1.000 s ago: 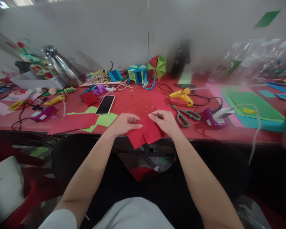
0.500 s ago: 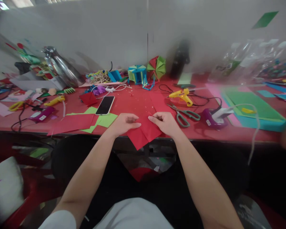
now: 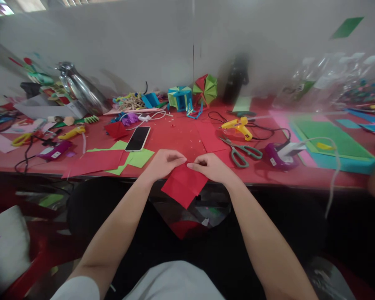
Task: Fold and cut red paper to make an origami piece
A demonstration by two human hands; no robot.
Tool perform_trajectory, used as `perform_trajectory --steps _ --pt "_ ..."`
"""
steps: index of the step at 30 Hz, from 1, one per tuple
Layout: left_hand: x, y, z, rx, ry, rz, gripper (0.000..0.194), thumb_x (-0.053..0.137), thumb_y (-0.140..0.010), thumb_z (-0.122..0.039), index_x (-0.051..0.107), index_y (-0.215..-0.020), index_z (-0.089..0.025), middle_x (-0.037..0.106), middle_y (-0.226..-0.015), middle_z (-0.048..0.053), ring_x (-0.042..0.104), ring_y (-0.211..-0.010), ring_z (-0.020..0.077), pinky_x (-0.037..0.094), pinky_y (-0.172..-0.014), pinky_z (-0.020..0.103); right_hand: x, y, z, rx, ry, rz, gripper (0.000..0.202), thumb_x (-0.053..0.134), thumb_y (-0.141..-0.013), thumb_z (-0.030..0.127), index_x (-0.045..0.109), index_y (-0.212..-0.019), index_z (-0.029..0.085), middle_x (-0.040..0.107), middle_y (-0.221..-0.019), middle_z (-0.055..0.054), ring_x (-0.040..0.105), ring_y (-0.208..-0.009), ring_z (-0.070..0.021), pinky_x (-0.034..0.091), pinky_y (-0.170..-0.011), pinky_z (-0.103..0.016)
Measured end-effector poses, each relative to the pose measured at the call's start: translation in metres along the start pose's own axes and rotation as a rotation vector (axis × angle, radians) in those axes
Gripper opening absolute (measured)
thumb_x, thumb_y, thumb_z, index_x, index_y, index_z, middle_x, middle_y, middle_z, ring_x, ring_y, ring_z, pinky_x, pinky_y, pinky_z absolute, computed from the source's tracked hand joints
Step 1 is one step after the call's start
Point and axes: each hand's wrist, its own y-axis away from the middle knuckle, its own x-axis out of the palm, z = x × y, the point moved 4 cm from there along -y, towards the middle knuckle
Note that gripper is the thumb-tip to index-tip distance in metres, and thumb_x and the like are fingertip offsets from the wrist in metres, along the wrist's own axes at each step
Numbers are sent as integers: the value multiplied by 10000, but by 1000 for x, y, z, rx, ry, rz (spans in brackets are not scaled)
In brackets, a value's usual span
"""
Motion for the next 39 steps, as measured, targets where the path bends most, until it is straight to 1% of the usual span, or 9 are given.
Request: perform_trajectory --steps 6,11,18,23,28,30,33,36,39 --pt "-18 -1 1 63 -109 -167 205 646 -874 -353 733 -839 -170 753 -850 46 688 -822 184 504 -762 284 -9 0 2 7 30 -114 505 615 -841 615 476 -581 205 379 -533 48 353 -515 -110 257 -504 -279" --pt "-19 -3 1 63 -181 -173 217 604 -901 -362 700 -843 -176 738 -871 39 673 -865 179 494 -822 285 -9 -2 1 -23 16 -146 457 602 -856 602 597 -654 192 509 -596 23 425 -552 -122 320 -533 -279" --pt "-9 2 8 -74 94 97 311 684 -829 -466 566 -814 -179 638 -784 -4 640 -765 157 471 -663 242 -20 -3 -4 -24 -3 -256 362 668 -832 540 713 -750 190 660 -673 -17 575 -616 -162 455 -611 -308" --pt "-16 -2 9 -26 43 -82 353 699 -814 -417 479 -676 -178 512 -676 -39 561 -677 112 442 -658 227 -20 4 11 -223 94 -473 409 703 -827 513 699 -1126 233 694 -1149 -100 644 -1066 -259 502 -940 -423" --pt "-18 -7 16 -48 139 -200 260 731 -786 -379 589 -773 -162 646 -762 9 631 -751 146 499 -695 248 20 19 37 -543 461 -159 816 814 -654 613 573 -1366 295 498 -1505 -82 336 -1455 -351 241 -1193 -562" --pt "-17 -7 17 -36 128 -226 227 735 -786 -346 629 -830 -150 690 -829 35 658 -804 161 521 -727 261 30 23 39 -558 512 -141 515 732 -824 481 625 -1294 300 584 -1428 -60 442 -1396 -310 255 -1188 -542" --pt "-13 -6 17 -55 149 -184 211 731 -789 -322 646 -857 -140 702 -843 46 683 -759 164 545 -680 266 31 23 35 -468 438 -213 214 547 -974 297 690 -1133 276 732 -1173 -48 656 -1118 -230 448 -1040 -433" --pt "-2 -3 15 -129 318 1 191 668 -831 -288 664 -949 -138 708 -835 50 697 -626 158 543 -558 257 18 22 32 -397 380 -387 176 534 -977 293 694 -1027 236 743 -1008 -78 685 -944 -226 525 -883 -390" --pt "2 0 10 -174 409 127 211 622 -833 -206 689 -1019 -130 715 -840 52 694 -602 139 554 -574 252 6 22 34 -451 435 -542 118 620 -923 302 688 -905 208 683 -1140 -125 625 -1098 -271 465 -992 -455"
